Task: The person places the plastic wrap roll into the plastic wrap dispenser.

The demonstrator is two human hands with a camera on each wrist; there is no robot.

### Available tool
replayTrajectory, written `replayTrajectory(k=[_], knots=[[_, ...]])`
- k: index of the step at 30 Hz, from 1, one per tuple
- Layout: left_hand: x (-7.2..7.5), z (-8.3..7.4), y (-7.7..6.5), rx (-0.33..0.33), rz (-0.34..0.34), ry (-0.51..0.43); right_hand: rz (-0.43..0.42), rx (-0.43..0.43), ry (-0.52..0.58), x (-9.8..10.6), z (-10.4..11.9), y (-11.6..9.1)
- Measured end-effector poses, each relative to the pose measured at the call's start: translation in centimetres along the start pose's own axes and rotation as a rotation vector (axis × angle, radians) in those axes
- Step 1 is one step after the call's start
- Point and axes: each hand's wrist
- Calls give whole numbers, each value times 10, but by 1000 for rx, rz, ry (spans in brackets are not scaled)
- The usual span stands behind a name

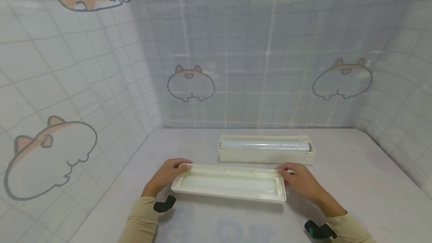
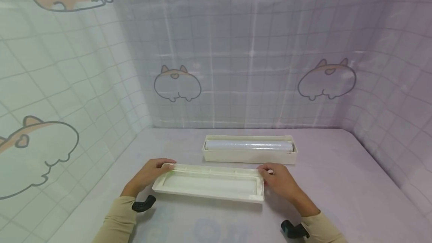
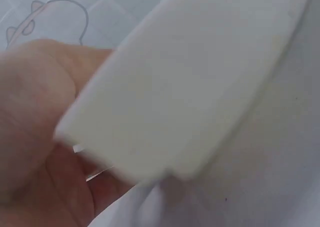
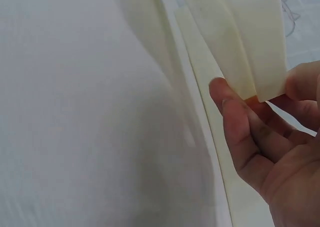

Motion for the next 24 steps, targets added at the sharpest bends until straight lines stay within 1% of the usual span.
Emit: replayTrajectory(k=[2, 4, 10, 17, 21, 24], knots=[[0, 0, 0, 20, -34, -1, -24, 3, -5, 1, 0, 0], [0, 1, 1, 34, -47, -8, -49, 2, -19, 3, -1, 1], [-3, 2, 3, 70, -43, -6, -91, 19, -49, 6, -2, 1], [-7, -3, 1, 149, -32, 11, -130, 36, -41, 8, -4, 2], [-9, -4, 1, 168, -47, -25, -150, 34, -48, 10, -3, 1], [-10, -5, 2, 165, -65, -57, -165, 28, -56, 13, -4, 1]])
Point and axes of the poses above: each hand's wrist, its own y-axis towards the middle knuckle, its own x-axis out of the back of the hand, z = x × y, and after that the axes turned 3 degrees about -x, right-handed
